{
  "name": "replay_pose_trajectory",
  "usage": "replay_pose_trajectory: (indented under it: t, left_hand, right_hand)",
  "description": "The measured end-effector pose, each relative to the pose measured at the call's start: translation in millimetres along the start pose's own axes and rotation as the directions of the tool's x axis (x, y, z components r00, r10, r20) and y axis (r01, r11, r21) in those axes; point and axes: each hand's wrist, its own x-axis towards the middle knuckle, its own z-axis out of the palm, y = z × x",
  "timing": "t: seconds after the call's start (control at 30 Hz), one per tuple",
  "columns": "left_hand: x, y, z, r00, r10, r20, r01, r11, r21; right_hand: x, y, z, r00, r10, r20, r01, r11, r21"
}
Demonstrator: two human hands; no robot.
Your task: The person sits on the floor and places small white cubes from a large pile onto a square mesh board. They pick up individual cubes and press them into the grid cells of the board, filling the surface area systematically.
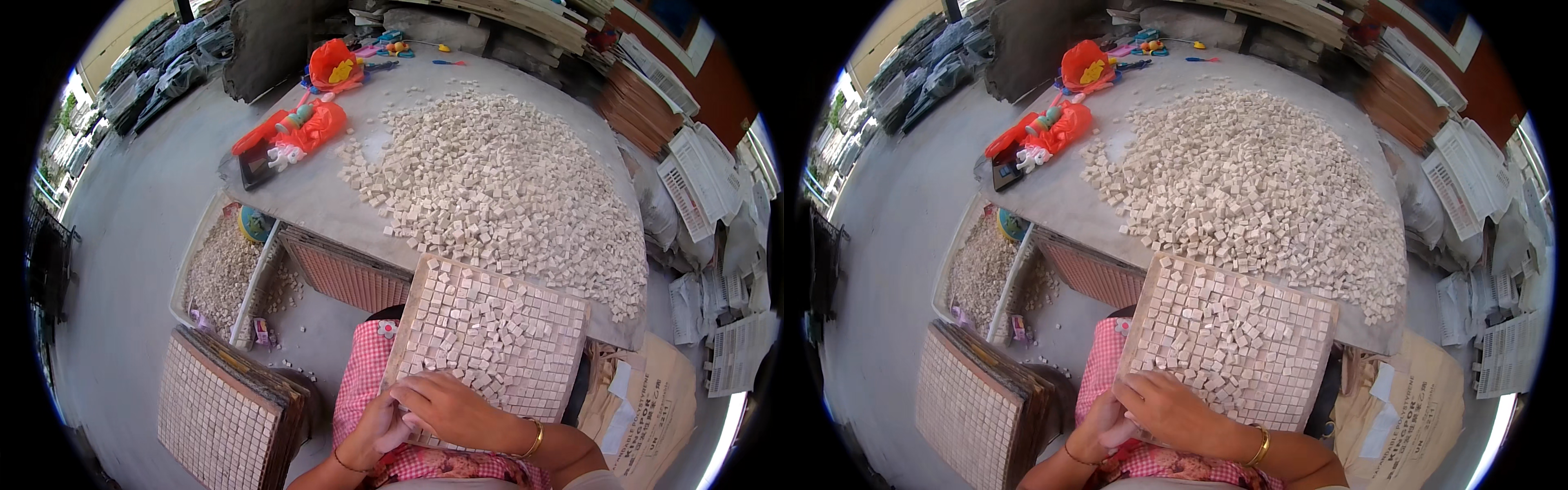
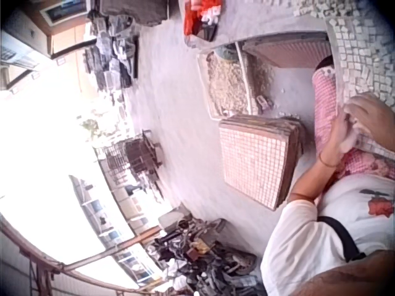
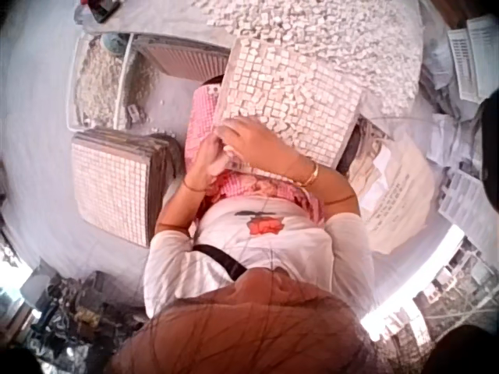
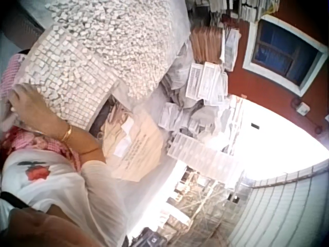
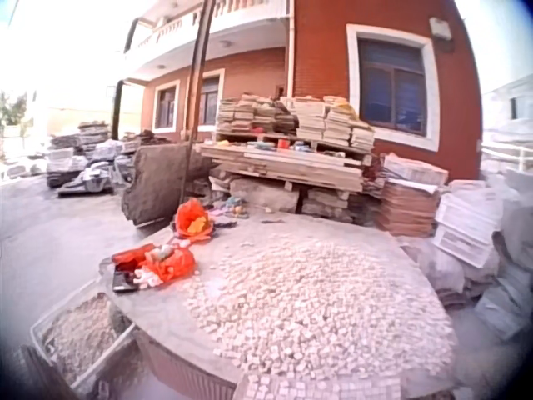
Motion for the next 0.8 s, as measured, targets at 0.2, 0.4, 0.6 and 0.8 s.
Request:
replay_pose_trajectory:
  t: [0.2, 0.4, 0.6, 0.8]
  left_hand:
    - [-5, 95, -35, 0.983, 0.151, -0.105, -0.171, 0.962, -0.213]
    - [-56, 342, -127, 0.513, 0.792, -0.332, -0.624, 0.609, 0.49]
    - [-33, 326, -93, 0.545, 0.83, -0.121, -0.277, 0.314, 0.908]
    - [47, 121, 31, 0.56, 0.587, 0.585, -0.267, -0.541, 0.798]
  right_hand:
    - [-31, 11, -25, 0.98, 0.186, -0.068, -0.187, 0.982, -0.01]
    - [-31, 47, -43, 0.946, 0.271, -0.178, -0.287, 0.955, -0.07]
    - [38, 106, -29, 0.86, 0.237, -0.452, -0.368, 0.902, -0.227]
    - [57, 125, -20, 0.826, 0.283, -0.488, -0.486, 0.796, -0.361]
